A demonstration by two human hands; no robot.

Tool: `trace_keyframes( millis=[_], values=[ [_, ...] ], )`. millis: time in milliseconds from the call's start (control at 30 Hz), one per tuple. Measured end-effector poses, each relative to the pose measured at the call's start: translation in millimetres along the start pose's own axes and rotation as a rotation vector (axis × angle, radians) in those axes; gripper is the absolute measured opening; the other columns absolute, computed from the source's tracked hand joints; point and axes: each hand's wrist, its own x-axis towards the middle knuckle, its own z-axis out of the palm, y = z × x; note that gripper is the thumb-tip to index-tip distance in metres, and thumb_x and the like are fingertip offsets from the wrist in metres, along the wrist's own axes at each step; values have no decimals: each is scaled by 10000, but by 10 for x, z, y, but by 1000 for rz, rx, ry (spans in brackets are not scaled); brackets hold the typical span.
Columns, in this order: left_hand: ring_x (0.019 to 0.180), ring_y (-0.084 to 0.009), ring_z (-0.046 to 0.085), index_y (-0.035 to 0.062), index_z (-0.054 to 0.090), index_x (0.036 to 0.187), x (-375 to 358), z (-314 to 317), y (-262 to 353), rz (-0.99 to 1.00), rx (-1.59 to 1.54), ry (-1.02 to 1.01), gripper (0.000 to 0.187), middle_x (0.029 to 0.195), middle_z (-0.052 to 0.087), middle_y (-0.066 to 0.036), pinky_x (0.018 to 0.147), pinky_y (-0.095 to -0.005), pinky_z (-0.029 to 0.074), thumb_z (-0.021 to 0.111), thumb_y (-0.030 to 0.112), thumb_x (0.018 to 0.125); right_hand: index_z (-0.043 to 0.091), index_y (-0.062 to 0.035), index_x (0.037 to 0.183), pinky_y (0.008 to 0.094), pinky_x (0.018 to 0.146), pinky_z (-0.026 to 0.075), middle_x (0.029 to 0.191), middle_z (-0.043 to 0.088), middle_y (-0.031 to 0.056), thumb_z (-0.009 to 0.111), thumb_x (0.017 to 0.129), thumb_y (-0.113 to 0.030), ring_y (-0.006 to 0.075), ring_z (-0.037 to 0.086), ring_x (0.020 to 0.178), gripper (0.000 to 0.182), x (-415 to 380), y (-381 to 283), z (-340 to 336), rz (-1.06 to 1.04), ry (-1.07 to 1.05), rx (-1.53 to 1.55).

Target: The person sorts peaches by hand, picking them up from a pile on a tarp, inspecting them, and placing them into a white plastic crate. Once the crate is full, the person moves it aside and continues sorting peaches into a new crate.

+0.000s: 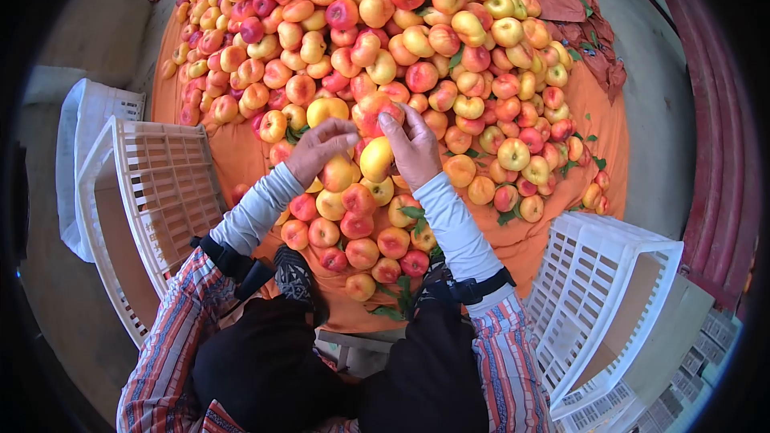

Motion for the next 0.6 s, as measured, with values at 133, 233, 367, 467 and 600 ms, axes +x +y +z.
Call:
trace_keyframes(
  millis=[133,233,367,467,600],
  values=[
    [891,-112,532,8,504,1061,-51,289,-87,28,81,-64,383,978,560,-56,819,-255,429,653,226,784,506,4,1053,208,692,441,920,555,22,562,852,-232,62,503,812,316,-25,67,-14,-16,121,23],
    [889,-94,523,19,525,1038,28,328,-193,72,48,-121,309,951,565,-35,797,-239,427,602,226,822,522,4,1011,238,675,462,872,574,53,546,851,-323,105,539,764,365,-54,80,-63,14,114,167],
    [893,-103,534,30,547,1037,-17,376,-150,-127,-232,-127,304,955,580,-34,794,-230,428,534,272,853,503,-14,1055,307,744,495,953,579,103,493,856,-360,207,584,854,399,-100,25,-354,183,58,549],
    [915,-120,544,17,546,1043,-50,468,-105,-276,-468,-137,319,981,585,-52,815,-234,432,552,256,832,487,-44,1086,340,768,512,1026,567,106,507,847,-288,255,579,937,341,-215,-5,-521,194,51,677],
    [899,-146,563,14,546,1061,-18,472,-191,-295,-478,-194,333,997,590,-71,811,-262,449,569,239,817,497,-67,1082,314,702,529,1021,580,91,528,847,-288,211,596,885,324,-343,165,-821,183,56,701]
  ],
)
